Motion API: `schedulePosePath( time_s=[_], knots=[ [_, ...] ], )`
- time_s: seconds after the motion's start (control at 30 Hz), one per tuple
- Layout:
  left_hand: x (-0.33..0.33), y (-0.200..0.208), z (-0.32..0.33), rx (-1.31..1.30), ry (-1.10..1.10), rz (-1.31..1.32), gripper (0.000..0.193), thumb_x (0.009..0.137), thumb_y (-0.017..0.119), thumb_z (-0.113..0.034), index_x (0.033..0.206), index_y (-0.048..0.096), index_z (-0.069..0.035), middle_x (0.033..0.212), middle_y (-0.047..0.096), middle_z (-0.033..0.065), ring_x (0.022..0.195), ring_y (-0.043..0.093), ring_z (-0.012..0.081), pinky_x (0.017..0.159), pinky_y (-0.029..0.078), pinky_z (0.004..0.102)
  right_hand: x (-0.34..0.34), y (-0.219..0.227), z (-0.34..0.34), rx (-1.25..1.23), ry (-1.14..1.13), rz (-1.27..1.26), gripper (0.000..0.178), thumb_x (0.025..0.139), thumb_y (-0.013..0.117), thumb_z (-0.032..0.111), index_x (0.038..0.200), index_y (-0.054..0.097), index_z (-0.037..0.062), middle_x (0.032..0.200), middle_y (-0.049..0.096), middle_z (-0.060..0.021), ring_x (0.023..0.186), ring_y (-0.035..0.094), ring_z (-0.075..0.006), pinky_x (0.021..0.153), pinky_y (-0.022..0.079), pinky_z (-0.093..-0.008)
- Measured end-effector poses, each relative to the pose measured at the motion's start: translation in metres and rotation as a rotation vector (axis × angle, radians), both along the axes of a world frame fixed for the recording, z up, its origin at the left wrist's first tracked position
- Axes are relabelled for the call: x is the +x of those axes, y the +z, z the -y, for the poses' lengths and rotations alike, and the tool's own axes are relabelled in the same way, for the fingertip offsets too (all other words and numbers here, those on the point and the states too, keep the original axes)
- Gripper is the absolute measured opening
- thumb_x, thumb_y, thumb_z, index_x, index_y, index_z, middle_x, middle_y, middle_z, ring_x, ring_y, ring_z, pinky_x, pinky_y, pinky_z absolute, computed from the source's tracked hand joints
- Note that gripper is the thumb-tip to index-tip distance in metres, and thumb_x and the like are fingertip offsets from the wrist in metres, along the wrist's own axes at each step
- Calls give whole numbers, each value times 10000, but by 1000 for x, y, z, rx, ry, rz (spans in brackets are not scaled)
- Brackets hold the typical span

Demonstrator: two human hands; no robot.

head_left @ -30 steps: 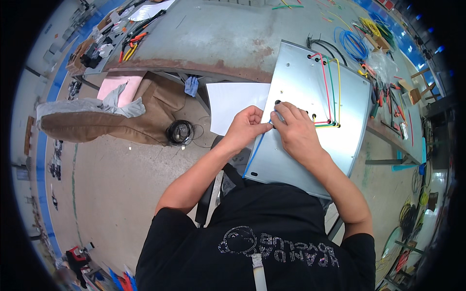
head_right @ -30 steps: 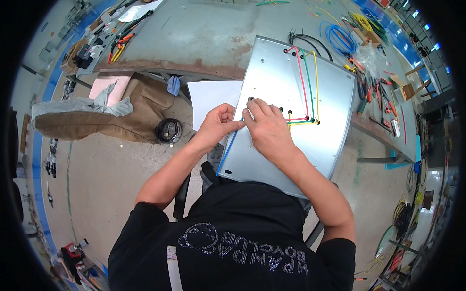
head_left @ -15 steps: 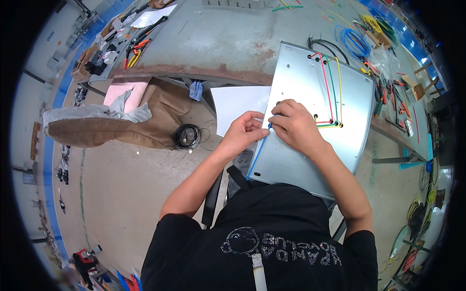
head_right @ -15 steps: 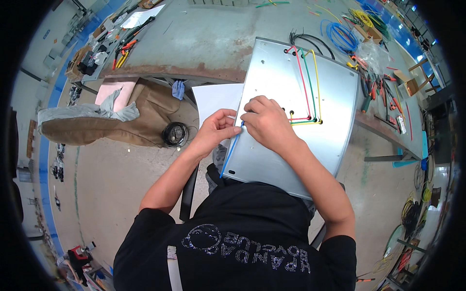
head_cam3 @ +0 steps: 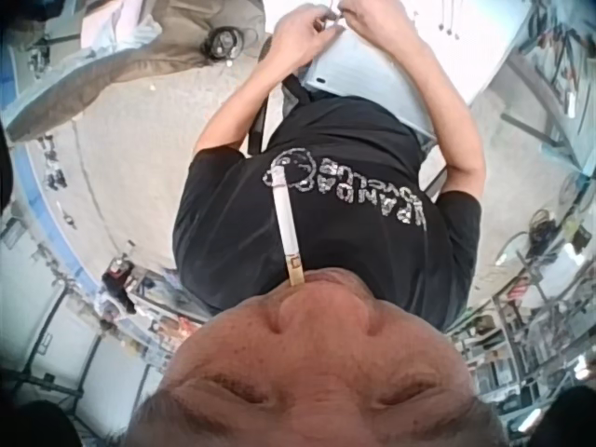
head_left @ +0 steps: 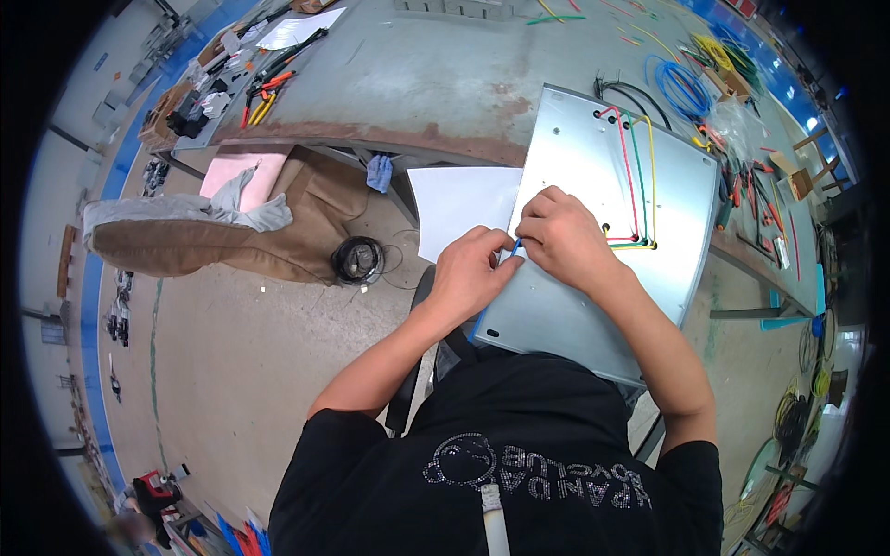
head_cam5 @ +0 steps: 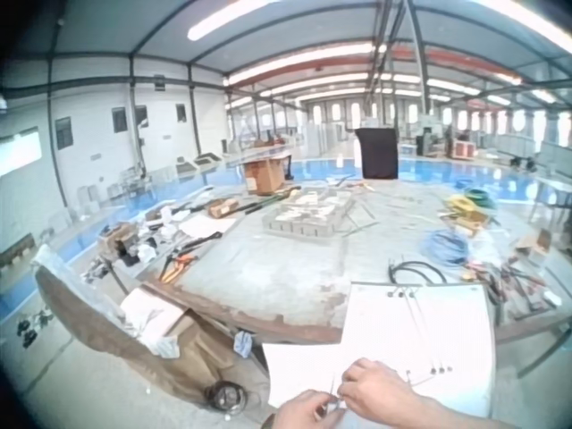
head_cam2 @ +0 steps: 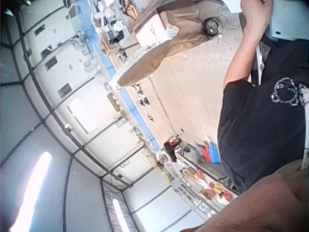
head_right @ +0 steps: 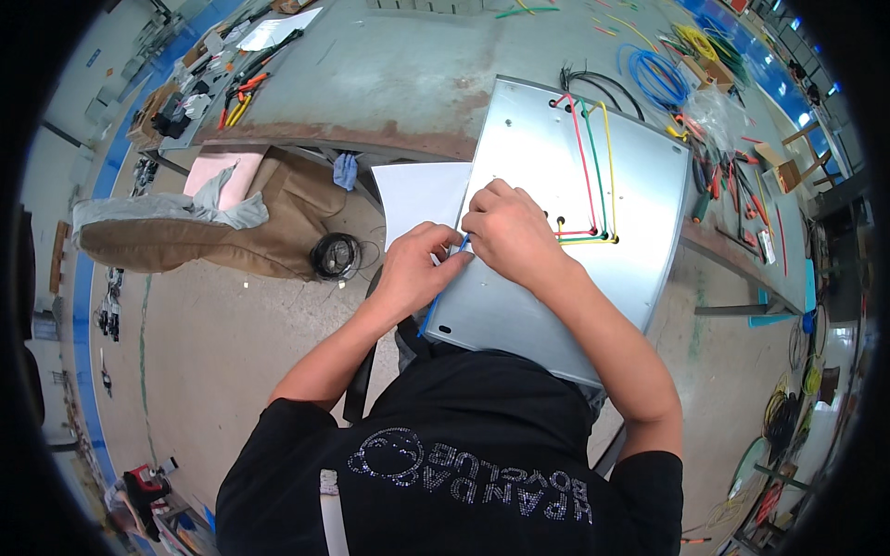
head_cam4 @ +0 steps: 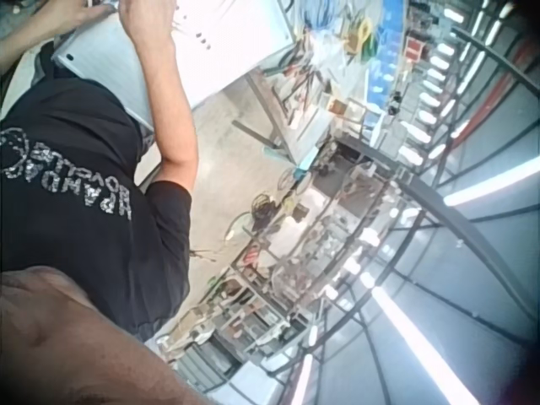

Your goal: The person routes colored wires through holes in a metal electrical enclosure and connects them to terminals on a circuit breaker and other components. They use pliers to strip wire ends and a screwdriver to tighten connections.

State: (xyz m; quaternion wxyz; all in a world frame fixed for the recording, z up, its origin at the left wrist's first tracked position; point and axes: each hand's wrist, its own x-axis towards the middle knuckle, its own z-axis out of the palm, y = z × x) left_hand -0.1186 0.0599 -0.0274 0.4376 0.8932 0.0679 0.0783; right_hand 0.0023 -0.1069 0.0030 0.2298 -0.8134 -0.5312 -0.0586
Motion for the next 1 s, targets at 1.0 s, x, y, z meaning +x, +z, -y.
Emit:
schedulePosePath(
  time_s=[1.0],
  knots=[
    [55, 13, -7, -180, -151, 402, 106, 1009, 766, -118, 985, 698, -40, 919, 626, -47, 761, 503, 39, 666, 415, 236, 25, -14, 5, 564, -153, -425, 102, 956, 732, 74, 1027, 735, 0, 933, 736, -114, 824, 714, -246, 749, 561, -361]
  ],
)
